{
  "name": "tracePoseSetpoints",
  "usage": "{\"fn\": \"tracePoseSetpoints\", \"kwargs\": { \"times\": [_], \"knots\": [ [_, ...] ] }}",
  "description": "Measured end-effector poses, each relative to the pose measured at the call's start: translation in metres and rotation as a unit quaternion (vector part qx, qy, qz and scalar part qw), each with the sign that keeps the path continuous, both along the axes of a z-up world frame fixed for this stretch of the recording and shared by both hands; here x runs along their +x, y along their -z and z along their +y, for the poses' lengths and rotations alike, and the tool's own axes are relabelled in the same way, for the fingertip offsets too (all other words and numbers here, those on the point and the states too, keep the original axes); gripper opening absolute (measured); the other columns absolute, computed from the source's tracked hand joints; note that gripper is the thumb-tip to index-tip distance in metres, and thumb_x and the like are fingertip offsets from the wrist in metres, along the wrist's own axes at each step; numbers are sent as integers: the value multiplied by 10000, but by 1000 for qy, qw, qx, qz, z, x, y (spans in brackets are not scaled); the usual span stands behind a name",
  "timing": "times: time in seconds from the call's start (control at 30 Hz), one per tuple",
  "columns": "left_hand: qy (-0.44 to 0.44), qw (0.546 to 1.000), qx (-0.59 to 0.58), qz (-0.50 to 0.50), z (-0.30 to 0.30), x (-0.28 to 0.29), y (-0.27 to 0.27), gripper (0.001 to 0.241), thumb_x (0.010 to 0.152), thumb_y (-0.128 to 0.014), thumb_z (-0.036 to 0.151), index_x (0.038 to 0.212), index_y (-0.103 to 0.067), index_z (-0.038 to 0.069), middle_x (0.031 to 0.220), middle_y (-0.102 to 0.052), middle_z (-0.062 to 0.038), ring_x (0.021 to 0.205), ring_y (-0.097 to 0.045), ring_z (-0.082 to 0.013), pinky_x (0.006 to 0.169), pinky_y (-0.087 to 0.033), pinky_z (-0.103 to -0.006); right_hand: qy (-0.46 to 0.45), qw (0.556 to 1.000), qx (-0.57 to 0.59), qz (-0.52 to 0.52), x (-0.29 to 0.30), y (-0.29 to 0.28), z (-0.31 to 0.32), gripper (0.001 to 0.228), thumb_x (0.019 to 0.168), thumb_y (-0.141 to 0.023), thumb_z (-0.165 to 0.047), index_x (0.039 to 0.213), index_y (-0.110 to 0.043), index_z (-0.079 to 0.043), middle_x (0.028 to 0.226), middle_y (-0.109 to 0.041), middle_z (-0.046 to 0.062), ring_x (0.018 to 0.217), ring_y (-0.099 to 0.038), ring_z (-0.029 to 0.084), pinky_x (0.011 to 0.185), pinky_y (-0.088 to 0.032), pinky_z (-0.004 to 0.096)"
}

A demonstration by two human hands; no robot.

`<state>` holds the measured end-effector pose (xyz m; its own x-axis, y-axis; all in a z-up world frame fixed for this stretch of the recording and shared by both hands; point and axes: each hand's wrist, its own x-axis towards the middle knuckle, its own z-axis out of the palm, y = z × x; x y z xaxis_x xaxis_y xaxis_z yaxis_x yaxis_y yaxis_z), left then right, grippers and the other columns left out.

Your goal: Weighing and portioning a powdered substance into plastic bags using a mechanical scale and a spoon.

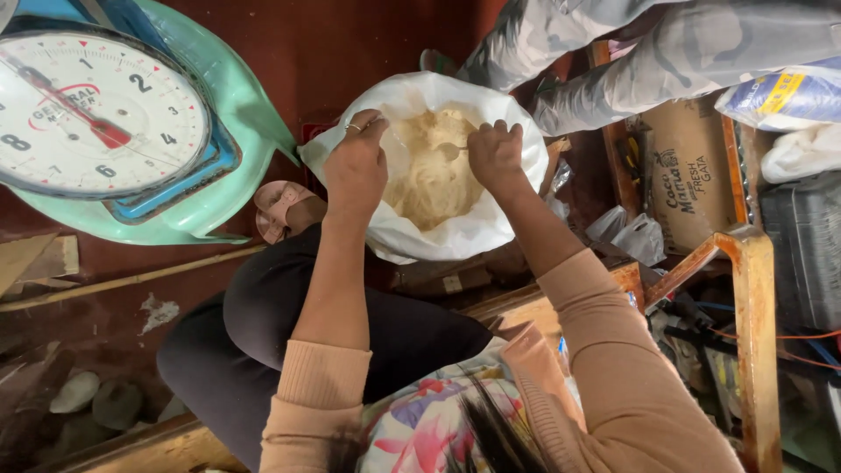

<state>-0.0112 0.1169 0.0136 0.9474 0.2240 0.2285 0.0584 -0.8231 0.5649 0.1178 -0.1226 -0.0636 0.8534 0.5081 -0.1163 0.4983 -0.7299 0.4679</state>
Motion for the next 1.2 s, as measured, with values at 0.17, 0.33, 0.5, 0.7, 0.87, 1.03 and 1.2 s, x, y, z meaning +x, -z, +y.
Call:
{"fn": "tracePoseSetpoints", "kwargs": {
  "times": [0.17, 0.33, 0.5, 0.7, 0.87, 1.03, 1.2],
  "knots": [
    [-16, 999, 35, 7, -5, 2, -11, 277, 892, -628, -19, 1039, -677, 210, 1185, -624, 54, 955, -750, -239, 809, -646, -346, -88, 960, 5, -266, 24, 121, -27, 106, 945, -618, -101, 942, -720, -128, 906, -702, 122, 890, -683, 314, 774, -533, 479],
    [-28, 998, 48, 9, -4, 3, 6, 275, 858, -665, -27, 945, -625, 231, 1110, -617, 61, 924, -758, -192, 779, -639, -280, 61, 989, 83, 106, -20, 99, 49, 116, 941, -591, -104, 935, -706, -118, 901, -742, 77, 927, -720, 288, 778, -532, 474],
    [-21, 996, 74, 41, -14, 5, 21, 288, 815, -677, -22, 813, -539, 230, 983, -614, 85, 842, -752, -153, 727, -636, -273, 86, 985, 102, 107, 2, 115, -1, 143, 812, -698, -189, 950, -729, -206, 863, -734, 8, 897, -724, 283, 701, -545, 437],
    [59, 984, 75, 154, -39, 12, 60, 202, 903, -640, 24, 838, -567, 200, 970, -655, 5, 767, -749, -180, 668, -612, -325, 227, 927, 207, 216, 17, 84, -69, 132, 942, -660, -307, 1039, -749, -307, 993, -769, 40, 958, -751, 338, 822, -597, 482],
    [66, 968, 58, 234, -57, 15, 56, 126, 915, -623, 26, 879, -673, 136, 1189, -661, -89, 767, -752, -248, 674, -618, -419, 241, 898, 263, 258, -18, -36, -66, 164, 959, -671, -212, 1091, -765, -191, 1069, -774, 97, 1010, -744, 348, 811, -590, 463],
    [83, 962, 14, 260, -63, 22, 45, 151, 937, -593, 5, 1009, -725, 15, 1307, -610, -162, 838, -752, -327, 720, -618, -488, 213, 881, 310, 287, -40, -132, -54, 170, 966, -663, -138, 1090, -767, -84, 1084, -767, 197, 1040, -716, 448, 820, -579, 524],
    [92, 951, -20, 293, -68, 26, 45, 223, 921, -574, -2, 1083, -726, -13, 1308, -590, -159, 925, -742, -356, 796, -605, -516, 134, 902, 301, 278, -53, -169, -43, 137, 960, -665, -87, 1039, -771, -51, 977, -773, 219, 935, -728, 461, 760, -601, 552]
  ]
}}
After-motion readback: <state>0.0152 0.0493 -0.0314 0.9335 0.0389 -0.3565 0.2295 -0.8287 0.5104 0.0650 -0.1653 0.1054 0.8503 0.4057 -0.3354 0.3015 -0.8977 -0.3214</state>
